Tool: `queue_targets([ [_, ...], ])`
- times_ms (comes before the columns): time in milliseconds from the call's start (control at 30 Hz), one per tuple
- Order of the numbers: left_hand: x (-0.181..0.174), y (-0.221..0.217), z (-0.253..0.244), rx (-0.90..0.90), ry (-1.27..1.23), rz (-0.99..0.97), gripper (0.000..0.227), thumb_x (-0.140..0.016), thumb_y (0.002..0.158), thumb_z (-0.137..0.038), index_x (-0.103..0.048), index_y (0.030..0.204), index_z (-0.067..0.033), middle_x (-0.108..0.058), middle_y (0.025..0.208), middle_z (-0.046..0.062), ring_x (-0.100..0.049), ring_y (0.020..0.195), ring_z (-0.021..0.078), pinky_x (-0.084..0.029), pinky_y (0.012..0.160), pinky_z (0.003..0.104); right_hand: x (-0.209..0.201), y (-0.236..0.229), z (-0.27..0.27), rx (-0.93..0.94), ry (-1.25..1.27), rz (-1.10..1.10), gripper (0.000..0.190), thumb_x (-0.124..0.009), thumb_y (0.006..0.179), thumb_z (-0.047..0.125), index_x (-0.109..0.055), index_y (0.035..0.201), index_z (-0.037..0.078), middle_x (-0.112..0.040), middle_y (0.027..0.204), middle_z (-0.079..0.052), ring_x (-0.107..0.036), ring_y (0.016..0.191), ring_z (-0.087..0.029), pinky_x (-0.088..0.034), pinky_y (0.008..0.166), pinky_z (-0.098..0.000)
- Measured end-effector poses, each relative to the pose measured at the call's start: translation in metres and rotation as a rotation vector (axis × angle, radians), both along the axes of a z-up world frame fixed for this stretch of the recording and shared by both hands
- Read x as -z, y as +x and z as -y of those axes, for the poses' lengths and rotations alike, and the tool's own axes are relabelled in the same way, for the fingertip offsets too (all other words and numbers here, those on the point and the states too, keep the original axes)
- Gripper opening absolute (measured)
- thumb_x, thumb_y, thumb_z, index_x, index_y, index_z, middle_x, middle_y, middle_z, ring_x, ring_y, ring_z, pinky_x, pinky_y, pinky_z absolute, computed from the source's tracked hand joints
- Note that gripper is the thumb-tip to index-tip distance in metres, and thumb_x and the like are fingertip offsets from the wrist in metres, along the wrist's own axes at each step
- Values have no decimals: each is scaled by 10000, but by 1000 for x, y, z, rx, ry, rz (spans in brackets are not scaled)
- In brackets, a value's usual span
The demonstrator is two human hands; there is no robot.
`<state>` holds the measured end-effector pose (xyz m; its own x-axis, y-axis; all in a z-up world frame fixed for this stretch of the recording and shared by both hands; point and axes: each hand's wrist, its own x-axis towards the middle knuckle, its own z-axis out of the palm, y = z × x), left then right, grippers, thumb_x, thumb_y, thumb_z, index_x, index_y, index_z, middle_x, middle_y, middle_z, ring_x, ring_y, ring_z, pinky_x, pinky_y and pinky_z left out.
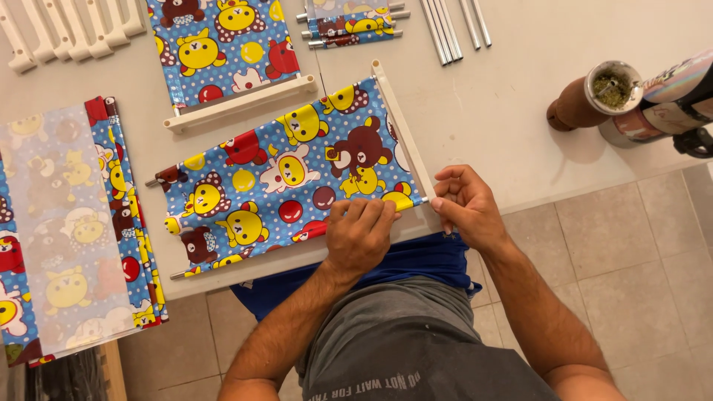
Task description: The person inserts metal poles into fabric sleeves and attaches plastic brackets to the ends to assemble storage shelf units on a table.
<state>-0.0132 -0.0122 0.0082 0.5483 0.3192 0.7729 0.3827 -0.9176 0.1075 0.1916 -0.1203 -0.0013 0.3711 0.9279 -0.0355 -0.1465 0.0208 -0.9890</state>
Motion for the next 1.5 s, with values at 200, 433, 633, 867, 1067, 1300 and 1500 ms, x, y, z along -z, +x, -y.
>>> queue_targets([
  [200,6,2,-3,24,15,21,207,-572,1039,-249,-708,953,-120,-576,800,15,-601,735,173,-439,755,317,12,-4,-3,78,33,-145,236,-617,915,-63,-487,1096,15,-616,893,-175,-597,498,-119,-514,324,-250],
  [433,4,2,-4,41,32,16,189,-576,1028,-197,-717,952,-94,-570,789,25,-597,727,179,-447,731,313,32,-6,-11,137,78,-218,274,-614,936,-68,-389,1003,72,-637,896,-193,-594,545,-124,-568,381,-266],
  [633,3,3,-4,65,17,17,179,-613,1011,-184,-735,940,-73,-586,779,46,-615,718,195,-459,706,318,20,-10,-13,153,92,-234,309,-621,933,-71,-377,1042,87,-654,896,-185,-576,553,-102,-586,402,-265],
  [867,-1,4,-6,64,7,-21,177,-582,1015,-181,-715,944,-86,-572,784,34,-610,726,188,-449,698,314,9,-7,-12,65,80,-220,366,-623,935,-45,-480,1270,-17,-628,858,-173,-581,577,-98,-639,439,-301],
  [1067,-6,5,-5,76,-36,-50,144,-617,997,-173,-712,946,-77,-590,788,59,-625,735,222,-466,680,330,28,7,-6,27,59,-276,342,-663,913,-50,-528,1226,-83,-625,872,-198,-663,639,-176,-656,463,-369],
  [1300,-7,7,-1,111,-52,-105,96,-618,936,-117,-692,946,-57,-575,806,84,-609,758,254,-466,697,351,23,17,-6,-140,21,-448,180,-721,896,-25,-552,957,-41,-594,788,-128,-701,630,-200,-673,485,-366],
  [1500,0,5,-1,157,-65,-155,107,-618,910,-119,-695,938,-50,-586,796,90,-622,753,259,-476,703,365,-4,12,-12,-217,-57,-419,196,-745,877,-21,-553,917,-27,-578,746,-92,-673,607,-156,-682,485,-388],
])
